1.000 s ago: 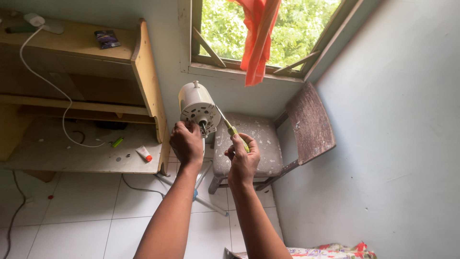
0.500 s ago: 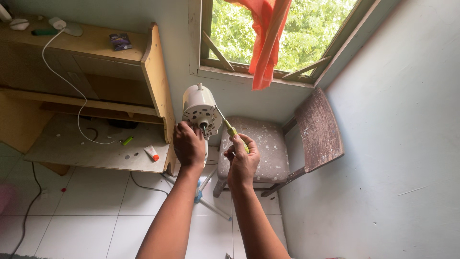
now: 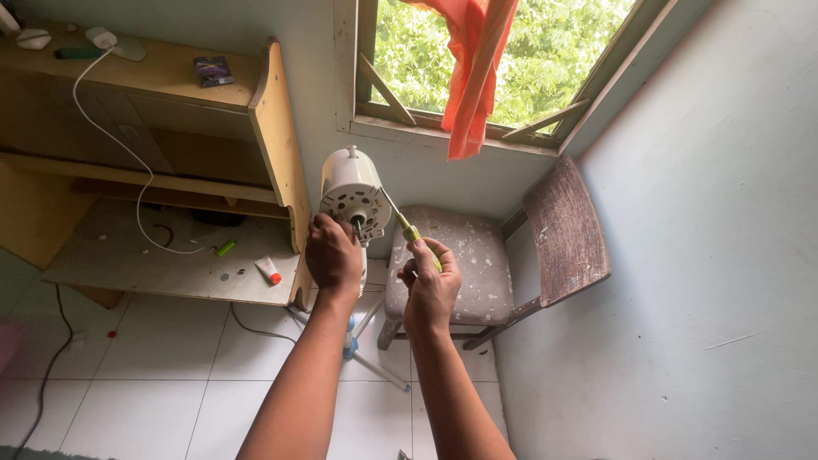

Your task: The person uses a screwdriver to repeatedly tighten and loosen screws on the rear motor housing of a standing electric fan. The fan remains assembled on its stand throughout the clip, and no parts are removed or reattached.

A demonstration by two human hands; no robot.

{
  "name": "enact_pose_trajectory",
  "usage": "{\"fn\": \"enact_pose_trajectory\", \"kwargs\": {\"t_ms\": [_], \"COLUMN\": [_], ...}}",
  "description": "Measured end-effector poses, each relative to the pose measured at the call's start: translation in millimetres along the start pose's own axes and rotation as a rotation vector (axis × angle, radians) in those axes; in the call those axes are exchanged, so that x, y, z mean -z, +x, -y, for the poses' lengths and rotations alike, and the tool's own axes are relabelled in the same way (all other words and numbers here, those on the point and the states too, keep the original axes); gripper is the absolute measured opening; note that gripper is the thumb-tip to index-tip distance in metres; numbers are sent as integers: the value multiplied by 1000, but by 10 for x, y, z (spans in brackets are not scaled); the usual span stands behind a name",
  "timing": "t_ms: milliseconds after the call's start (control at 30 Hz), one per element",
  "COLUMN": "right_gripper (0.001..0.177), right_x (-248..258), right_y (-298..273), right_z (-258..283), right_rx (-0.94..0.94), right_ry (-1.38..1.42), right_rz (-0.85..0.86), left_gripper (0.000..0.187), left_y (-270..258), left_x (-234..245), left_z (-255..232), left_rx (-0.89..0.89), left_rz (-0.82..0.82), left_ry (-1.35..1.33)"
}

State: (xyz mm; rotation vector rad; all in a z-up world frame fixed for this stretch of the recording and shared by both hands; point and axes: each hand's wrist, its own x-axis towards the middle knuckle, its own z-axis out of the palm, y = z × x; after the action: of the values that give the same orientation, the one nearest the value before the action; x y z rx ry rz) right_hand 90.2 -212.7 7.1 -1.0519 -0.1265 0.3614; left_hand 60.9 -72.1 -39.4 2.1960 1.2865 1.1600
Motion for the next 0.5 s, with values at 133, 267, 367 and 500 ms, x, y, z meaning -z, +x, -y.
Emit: {"fn": "enact_pose_trajectory", "kwargs": {"t_ms": [133, 267, 367, 500], "right_gripper": [26, 28, 28, 28], "right_x": [8, -4, 16, 15], "right_y": [8, 23, 16, 15], "right_z": [-15, -27, -32, -24], "right_rx": [-3, 3, 3, -2], "right_ry": [13, 27, 30, 27], "right_rz": [-3, -1, -2, -10], "left_gripper": [28, 27, 23, 22], "left_y": [15, 30, 27, 47], "left_x": [47, 38, -1, -65], "left_z": [15, 52, 95, 97], "left_rx": [-67, -81, -91, -66], "left_rz": [23, -10, -29, 0], "left_ry": [26, -28, -62, -49]}}
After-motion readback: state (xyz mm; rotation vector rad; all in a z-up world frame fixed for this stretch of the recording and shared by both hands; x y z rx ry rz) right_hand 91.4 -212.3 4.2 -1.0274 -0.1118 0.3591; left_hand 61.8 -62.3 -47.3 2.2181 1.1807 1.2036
